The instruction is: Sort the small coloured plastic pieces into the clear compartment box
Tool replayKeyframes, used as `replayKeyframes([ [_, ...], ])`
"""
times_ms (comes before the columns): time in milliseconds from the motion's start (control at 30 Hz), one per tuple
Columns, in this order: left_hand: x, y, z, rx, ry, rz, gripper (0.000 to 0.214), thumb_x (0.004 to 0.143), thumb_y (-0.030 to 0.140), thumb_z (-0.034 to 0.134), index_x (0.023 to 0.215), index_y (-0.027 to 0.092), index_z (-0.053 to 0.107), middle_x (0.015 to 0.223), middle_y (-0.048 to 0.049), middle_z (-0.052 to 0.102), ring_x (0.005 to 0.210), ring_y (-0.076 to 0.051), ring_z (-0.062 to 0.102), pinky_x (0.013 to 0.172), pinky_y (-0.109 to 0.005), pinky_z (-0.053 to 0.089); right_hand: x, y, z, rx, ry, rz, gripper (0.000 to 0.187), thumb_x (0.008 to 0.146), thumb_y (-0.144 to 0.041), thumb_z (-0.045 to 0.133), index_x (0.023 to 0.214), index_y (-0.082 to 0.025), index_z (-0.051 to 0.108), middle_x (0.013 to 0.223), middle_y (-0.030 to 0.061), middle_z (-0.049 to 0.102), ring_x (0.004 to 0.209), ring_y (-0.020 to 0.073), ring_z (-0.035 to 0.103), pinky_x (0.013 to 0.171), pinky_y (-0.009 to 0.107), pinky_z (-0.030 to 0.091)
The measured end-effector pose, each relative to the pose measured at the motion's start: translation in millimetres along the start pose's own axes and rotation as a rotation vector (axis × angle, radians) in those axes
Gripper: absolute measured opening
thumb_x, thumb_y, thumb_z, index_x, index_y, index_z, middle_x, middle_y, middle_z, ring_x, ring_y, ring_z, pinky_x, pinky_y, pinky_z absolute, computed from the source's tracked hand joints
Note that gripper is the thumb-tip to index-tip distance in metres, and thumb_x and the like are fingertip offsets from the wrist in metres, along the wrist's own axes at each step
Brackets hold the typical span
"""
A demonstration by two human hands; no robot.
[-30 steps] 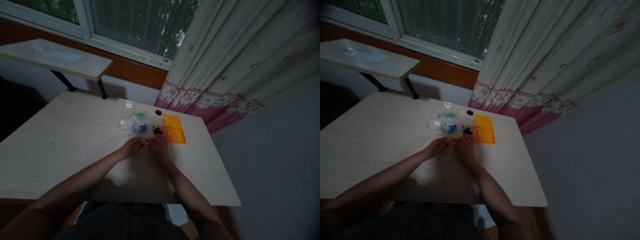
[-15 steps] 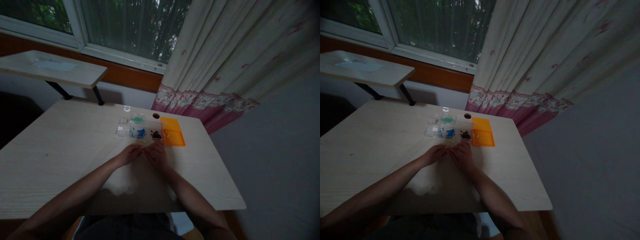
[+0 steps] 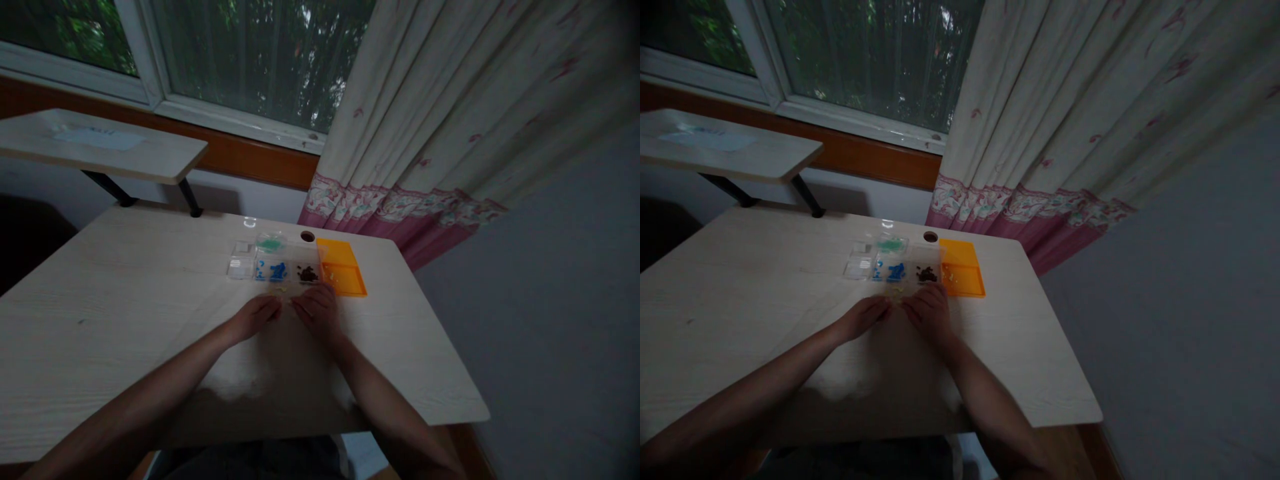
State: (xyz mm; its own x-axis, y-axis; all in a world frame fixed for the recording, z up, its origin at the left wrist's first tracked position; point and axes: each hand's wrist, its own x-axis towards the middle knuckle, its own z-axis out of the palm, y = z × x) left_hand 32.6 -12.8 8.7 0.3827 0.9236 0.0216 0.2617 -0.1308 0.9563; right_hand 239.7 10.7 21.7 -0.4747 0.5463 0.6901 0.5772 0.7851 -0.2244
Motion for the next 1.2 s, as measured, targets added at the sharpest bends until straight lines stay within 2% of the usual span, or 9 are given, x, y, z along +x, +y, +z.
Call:
replayKeyframes([
  [133,1.4,-3.4,-0.1,-0.038,0.063,-0.036,0.052,0.093,0.058,0.028,0.064,0.019,0.048,0.059,0.0004,0.045,0.057,-0.013,0.042,0.055,-0.025,0.036,-5.2,43.1,-13.9,-0.144,0.114,0.171,0.013,0.089,-0.032,0.064,0.084,-0.025,0.073,0.077,0.0018,0.07,0.08,0.0181,0.062,0.092,0.04,0.044],
  [233,2.8,-6.3,0.7,-0.087,0.113,-0.045,0.05,0.093,0.057,0.03,0.064,0.02,0.047,0.059,0.0006,0.044,0.056,-0.013,0.042,0.054,-0.025,0.036,-11.7,75.8,-22.3,-0.259,0.031,0.384,0.021,0.091,-0.036,0.059,0.086,-0.023,0.075,0.083,0.0046,0.072,0.084,0.0201,0.061,0.086,0.038,0.042],
  [333,2.9,-10.4,1.3,-0.118,0.134,-0.04,0.049,0.094,0.056,0.031,0.064,0.02,0.046,0.058,0.0009,0.043,0.055,-0.013,0.041,0.053,-0.025,0.035,-16.5,91.7,-25.3,-0.296,-0.047,0.521,0.023,0.092,-0.037,0.057,0.089,-0.023,0.076,0.09,0.005,0.074,0.091,0.0209,0.06,0.088,0.037,0.039],
  [433,-0.3,-12.7,-1.9,-0.056,0.179,-0.004,0.049,0.096,0.052,0.031,0.065,0.02,0.049,0.058,0.0003,0.045,0.055,-0.013,0.043,0.053,-0.025,0.036,-17.9,92.8,-25.0,-0.294,-0.044,0.545,0.025,0.092,-0.037,0.056,0.093,-0.022,0.075,0.095,0.0056,0.074,0.095,0.0218,0.06,0.09,0.036,0.038],
  [600,-8.3,-3.9,-17.4,0.281,0.33,0.229,0.042,0.098,0.036,0.036,0.064,0.019,0.053,0.064,-0.0022,0.052,0.064,-0.014,0.05,0.062,-0.026,0.039,-18.4,89.8,-22.1,-0.224,0.053,0.557,0.028,0.094,-0.036,0.052,0.094,-0.019,0.074,0.093,0.0066,0.074,0.09,0.0212,0.062,0.087,0.035,0.042],
  [667,-8.1,-0.8,-22.8,0.399,0.368,0.272,0.04,0.098,0.033,0.037,0.063,0.019,0.054,0.065,-0.0027,0.053,0.067,-0.016,0.052,0.066,-0.028,0.04,-18.7,89.0,-20.2,-0.184,0.07,0.554,0.028,0.094,-0.037,0.052,0.093,-0.02,0.074,0.093,0.0069,0.074,0.088,0.0209,0.063,0.085,0.035,0.043],
  [833,-0.3,-8.9,-26.6,0.665,0.417,0.218,0.019,0.093,0.031,0.049,0.089,0.018,0.062,0.08,-0.0056,0.061,0.082,-0.022,0.055,0.078,-0.034,0.043,-16.2,82.7,-17.4,-0.129,0.093,0.541,0.029,0.093,-0.038,0.052,0.091,-0.02,0.074,0.089,0.0073,0.074,0.084,0.0219,0.064,0.08,0.034,0.046],
  [933,1.8,-16.4,-26.2,0.747,0.382,0.201,0.019,0.09,0.031,0.054,0.102,0.019,0.062,0.089,-0.007,0.062,0.09,-0.024,0.055,0.084,-0.038,0.043,-13.5,78.1,-17.6,-0.115,0.095,0.538,0.029,0.092,-0.038,0.053,0.087,-0.02,0.074,0.085,0.0072,0.074,0.081,0.022,0.065,0.077,0.034,0.046],
  [1200,-0.1,-16.0,-25.7,0.825,0.32,0.212,0.02,0.084,0.038,0.066,0.094,0.022,0.063,0.096,-0.0066,0.062,0.095,-0.026,0.055,0.086,-0.038,0.043,-12.6,78.3,-14.6,-0.087,0.126,0.536,0.027,0.092,-0.035,0.053,0.086,-0.02,0.074,0.084,0.006,0.074,0.079,0.02,0.065,0.076,0.032,0.047],
])
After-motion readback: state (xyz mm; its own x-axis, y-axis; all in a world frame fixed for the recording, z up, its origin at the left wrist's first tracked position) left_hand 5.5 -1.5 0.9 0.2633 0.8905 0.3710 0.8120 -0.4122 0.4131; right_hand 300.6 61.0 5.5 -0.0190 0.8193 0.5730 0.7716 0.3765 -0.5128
